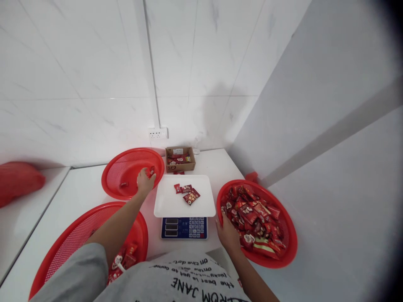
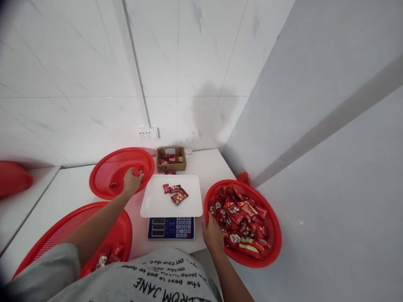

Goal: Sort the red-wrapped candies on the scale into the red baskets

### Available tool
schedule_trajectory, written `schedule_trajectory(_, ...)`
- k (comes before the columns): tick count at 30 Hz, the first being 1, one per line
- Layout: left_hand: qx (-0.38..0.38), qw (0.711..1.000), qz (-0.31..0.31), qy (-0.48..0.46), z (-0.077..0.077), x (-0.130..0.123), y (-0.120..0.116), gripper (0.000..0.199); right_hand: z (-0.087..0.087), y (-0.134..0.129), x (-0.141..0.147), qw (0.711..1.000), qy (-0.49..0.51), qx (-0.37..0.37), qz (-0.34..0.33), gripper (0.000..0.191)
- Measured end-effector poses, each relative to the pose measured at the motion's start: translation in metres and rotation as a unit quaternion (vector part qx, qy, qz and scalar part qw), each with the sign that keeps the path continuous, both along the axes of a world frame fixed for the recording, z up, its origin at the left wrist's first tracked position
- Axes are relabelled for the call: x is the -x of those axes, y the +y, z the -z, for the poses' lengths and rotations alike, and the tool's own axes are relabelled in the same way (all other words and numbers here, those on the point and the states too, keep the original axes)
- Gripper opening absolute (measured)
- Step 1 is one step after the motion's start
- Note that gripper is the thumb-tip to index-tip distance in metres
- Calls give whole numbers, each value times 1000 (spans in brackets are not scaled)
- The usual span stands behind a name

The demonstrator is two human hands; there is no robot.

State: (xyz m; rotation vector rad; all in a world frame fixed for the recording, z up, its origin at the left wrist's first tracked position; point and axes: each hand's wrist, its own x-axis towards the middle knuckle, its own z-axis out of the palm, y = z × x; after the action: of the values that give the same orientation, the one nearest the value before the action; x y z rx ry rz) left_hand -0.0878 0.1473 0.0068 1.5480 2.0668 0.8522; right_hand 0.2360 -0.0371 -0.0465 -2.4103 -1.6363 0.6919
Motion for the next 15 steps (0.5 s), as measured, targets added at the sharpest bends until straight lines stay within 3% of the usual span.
schedule_trajectory(2, -19, 999, 34, 32, 2, -12, 0, 50, -1, 0, 0, 1000, 0, 2, 3, 56)
schedule_trajectory(4, -8, 993, 106, 56, 10, -35, -6, 49, -2, 1, 1, 1000, -1, 5, 5, 55)
schedule_trajectory(6, 58, 973, 206, 86, 21, -66, -16, 56, -4, 1, 2, 1000, -3, 8, 5, 55)
schedule_trajectory(11, 121, 947, 271, 123, 40, -129, -37, 73, -7, 0, 2, 1000, -4, -3, -6, 54)
schedule_trajectory(15, 88, 917, 360, 150, 45, -145, -50, 53, -7, -1, 1, 1000, -6, -4, -5, 53)
